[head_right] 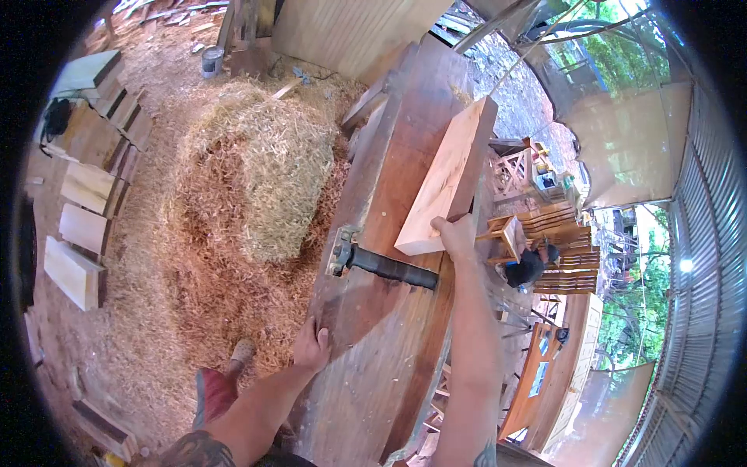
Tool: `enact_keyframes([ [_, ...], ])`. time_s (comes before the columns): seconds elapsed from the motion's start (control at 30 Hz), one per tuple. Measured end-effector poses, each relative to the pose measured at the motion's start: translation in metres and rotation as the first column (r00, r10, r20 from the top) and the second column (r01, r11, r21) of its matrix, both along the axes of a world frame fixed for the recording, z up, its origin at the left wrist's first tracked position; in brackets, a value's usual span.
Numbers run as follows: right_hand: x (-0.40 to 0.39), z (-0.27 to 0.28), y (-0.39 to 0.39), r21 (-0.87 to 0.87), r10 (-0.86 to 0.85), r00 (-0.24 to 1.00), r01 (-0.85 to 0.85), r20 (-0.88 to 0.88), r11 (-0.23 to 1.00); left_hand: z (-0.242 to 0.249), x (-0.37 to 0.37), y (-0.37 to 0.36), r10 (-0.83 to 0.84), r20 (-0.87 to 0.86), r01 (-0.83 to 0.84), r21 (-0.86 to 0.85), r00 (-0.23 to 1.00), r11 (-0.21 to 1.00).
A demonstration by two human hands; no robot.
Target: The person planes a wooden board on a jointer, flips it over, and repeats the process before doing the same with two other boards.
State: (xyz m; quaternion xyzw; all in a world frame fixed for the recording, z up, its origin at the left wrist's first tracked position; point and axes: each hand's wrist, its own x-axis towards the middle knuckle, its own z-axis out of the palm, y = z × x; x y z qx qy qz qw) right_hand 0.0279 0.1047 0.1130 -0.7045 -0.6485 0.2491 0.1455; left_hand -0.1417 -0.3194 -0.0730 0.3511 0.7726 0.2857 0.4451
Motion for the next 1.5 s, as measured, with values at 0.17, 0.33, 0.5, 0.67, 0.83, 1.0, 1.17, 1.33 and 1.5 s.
enact_keyframes([
  [0.17, -0.046, 0.047, -0.112, 0.075, 0.022, 0.988, -0.034, 0.152, 0.997, 0.020, -0.006, 0.002, -0.001, 0.044, 0.002, -0.032, 0.999, 0.999],
  [0.33, -0.020, 0.053, -0.263, 0.021, 0.139, 0.990, -0.139, 0.031, 0.990, -0.014, -0.004, -0.001, -0.050, -0.019, 0.050, 0.023, 0.999, 0.998],
  [0.5, 0.016, 0.041, -0.467, -0.117, 0.198, 0.963, -0.179, 0.181, 0.977, 0.023, -0.103, -0.032, -0.207, 0.094, 0.216, -0.097, 0.974, 0.971],
  [0.67, 0.076, 0.046, -0.669, -0.208, 0.181, 0.983, -0.168, 0.045, 0.964, 0.036, -0.209, -0.143, -0.023, -0.140, 0.021, -0.014, 0.990, 1.000],
  [0.83, 0.143, 0.051, -0.800, -0.275, 0.154, 0.988, -0.156, -0.027, 0.949, 0.081, -0.201, -0.176, -0.122, -0.112, 0.152, 0.324, 0.986, 0.934],
  [1.0, 0.215, 0.028, -0.910, -0.413, -0.035, 0.999, 0.025, -0.015, 0.911, 0.188, -0.134, -0.129, -0.385, 0.078, 0.323, 0.405, 0.920, 0.855],
  [1.17, 0.205, 0.067, -0.967, -0.417, -0.299, 0.954, 0.270, -0.005, 0.868, 0.184, -0.058, -0.114, -0.576, -0.061, 0.559, 0.344, 0.815, 0.755],
  [1.33, 0.228, 0.015, -1.024, -0.116, -0.700, 0.592, 0.725, -0.400, 0.679, 0.170, 0.017, -0.070, -0.558, -0.330, 0.642, 0.259, 0.761, 0.722],
  [1.5, 0.203, -0.031, -1.004, 0.006, -0.818, 0.383, 0.907, -0.428, 0.421, 0.137, 0.059, -0.025, -0.581, -0.329, 0.660, 0.233, 0.744, 0.714],
])
